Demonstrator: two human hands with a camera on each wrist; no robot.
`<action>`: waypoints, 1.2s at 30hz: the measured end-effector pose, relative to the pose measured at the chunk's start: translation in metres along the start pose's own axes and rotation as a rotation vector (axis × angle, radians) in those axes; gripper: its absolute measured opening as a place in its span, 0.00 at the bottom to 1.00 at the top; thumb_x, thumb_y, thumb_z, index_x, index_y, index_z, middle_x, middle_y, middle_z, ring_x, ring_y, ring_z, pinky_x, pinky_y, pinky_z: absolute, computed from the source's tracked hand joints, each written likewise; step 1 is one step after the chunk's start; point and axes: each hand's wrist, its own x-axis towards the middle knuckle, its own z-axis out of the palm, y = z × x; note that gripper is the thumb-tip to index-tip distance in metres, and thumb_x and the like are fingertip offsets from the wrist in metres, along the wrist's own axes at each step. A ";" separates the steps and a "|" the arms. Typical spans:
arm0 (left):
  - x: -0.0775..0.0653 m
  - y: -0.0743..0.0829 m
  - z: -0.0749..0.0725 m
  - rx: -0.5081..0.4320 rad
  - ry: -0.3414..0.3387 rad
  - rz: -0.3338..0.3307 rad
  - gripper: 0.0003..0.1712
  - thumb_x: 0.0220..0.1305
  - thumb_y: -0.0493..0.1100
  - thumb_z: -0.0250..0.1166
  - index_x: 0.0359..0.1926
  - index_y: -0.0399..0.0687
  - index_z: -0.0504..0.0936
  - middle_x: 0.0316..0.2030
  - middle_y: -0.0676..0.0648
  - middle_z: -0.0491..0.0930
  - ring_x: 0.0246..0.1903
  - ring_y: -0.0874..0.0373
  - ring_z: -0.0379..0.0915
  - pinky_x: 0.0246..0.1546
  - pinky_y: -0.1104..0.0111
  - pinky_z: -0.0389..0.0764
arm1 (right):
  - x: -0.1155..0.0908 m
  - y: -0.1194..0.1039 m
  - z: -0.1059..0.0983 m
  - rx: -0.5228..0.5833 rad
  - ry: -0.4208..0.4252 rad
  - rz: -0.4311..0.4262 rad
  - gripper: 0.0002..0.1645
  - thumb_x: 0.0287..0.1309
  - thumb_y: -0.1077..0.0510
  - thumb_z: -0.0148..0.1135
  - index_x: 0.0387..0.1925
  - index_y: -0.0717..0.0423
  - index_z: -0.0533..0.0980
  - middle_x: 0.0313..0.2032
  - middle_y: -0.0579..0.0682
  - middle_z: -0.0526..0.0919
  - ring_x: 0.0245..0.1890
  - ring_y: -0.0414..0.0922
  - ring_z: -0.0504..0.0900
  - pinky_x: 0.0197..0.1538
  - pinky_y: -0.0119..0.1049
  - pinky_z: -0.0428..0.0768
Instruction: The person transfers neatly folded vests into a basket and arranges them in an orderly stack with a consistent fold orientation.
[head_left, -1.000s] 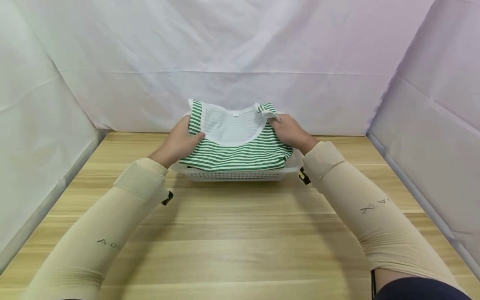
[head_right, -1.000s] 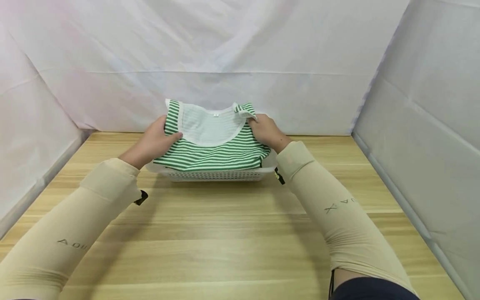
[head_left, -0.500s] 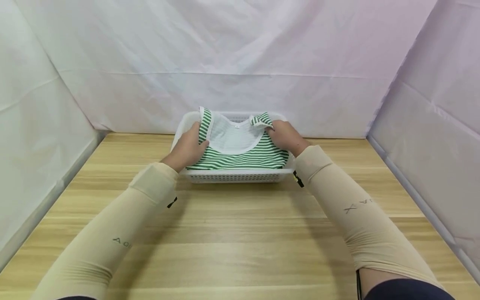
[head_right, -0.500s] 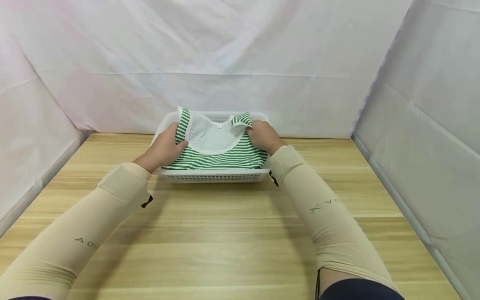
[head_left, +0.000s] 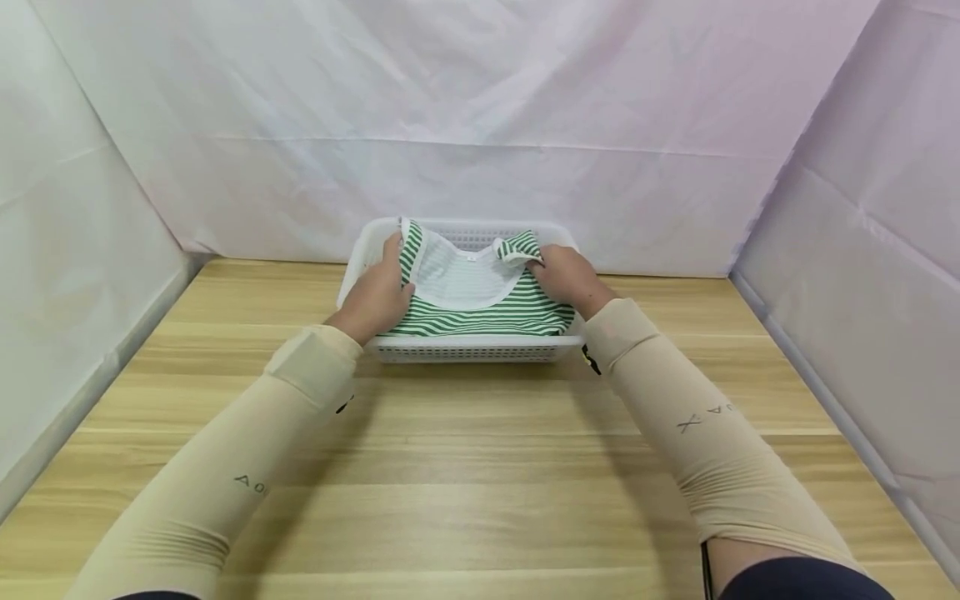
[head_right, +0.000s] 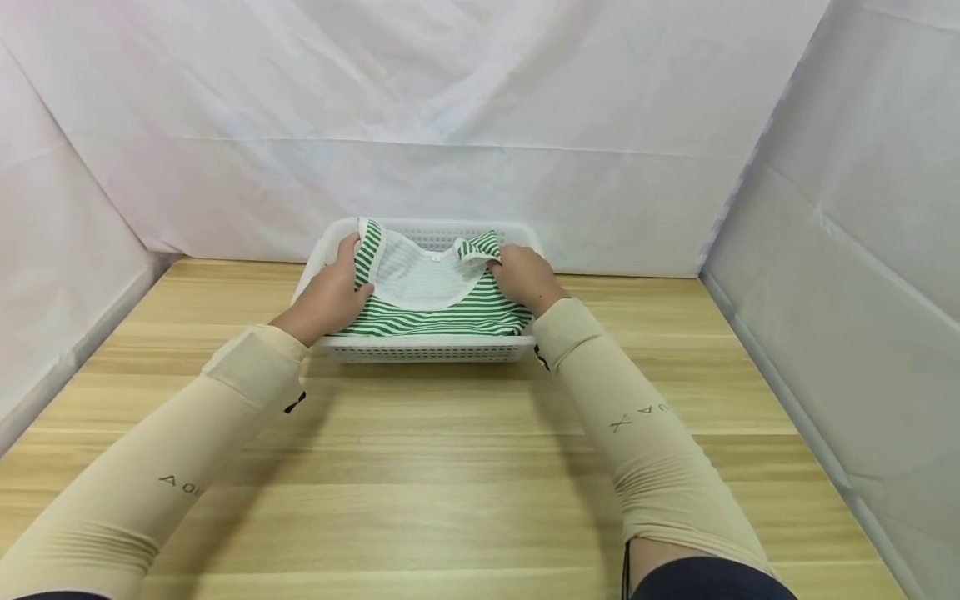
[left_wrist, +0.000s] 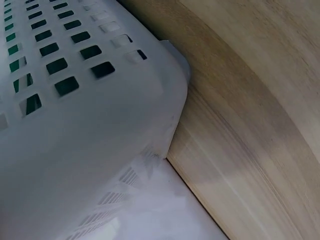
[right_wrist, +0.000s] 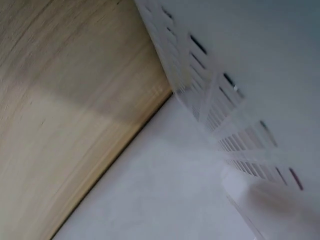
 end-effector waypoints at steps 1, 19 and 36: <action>0.000 0.000 0.000 0.008 0.001 0.005 0.49 0.75 0.43 0.55 0.79 0.48 0.28 0.22 0.44 0.76 0.17 0.54 0.69 0.18 0.65 0.65 | 0.000 0.000 0.001 -0.007 0.000 0.002 0.18 0.78 0.48 0.42 0.43 0.54 0.75 0.27 0.52 0.70 0.26 0.48 0.69 0.35 0.41 0.69; 0.000 0.008 0.001 0.072 0.052 0.122 0.52 0.72 0.31 0.45 0.77 0.64 0.19 0.33 0.42 0.74 0.27 0.49 0.69 0.28 0.61 0.70 | -0.003 0.004 -0.005 0.059 0.036 -0.031 0.17 0.78 0.51 0.43 0.48 0.57 0.74 0.32 0.54 0.72 0.29 0.48 0.69 0.37 0.41 0.69; -0.001 0.007 0.001 0.178 -0.077 0.083 0.45 0.71 0.31 0.45 0.80 0.48 0.32 0.47 0.35 0.76 0.38 0.47 0.75 0.42 0.55 0.77 | -0.001 0.001 0.002 0.018 -0.007 -0.035 0.29 0.72 0.59 0.51 0.71 0.58 0.62 0.62 0.62 0.73 0.59 0.53 0.74 0.61 0.49 0.74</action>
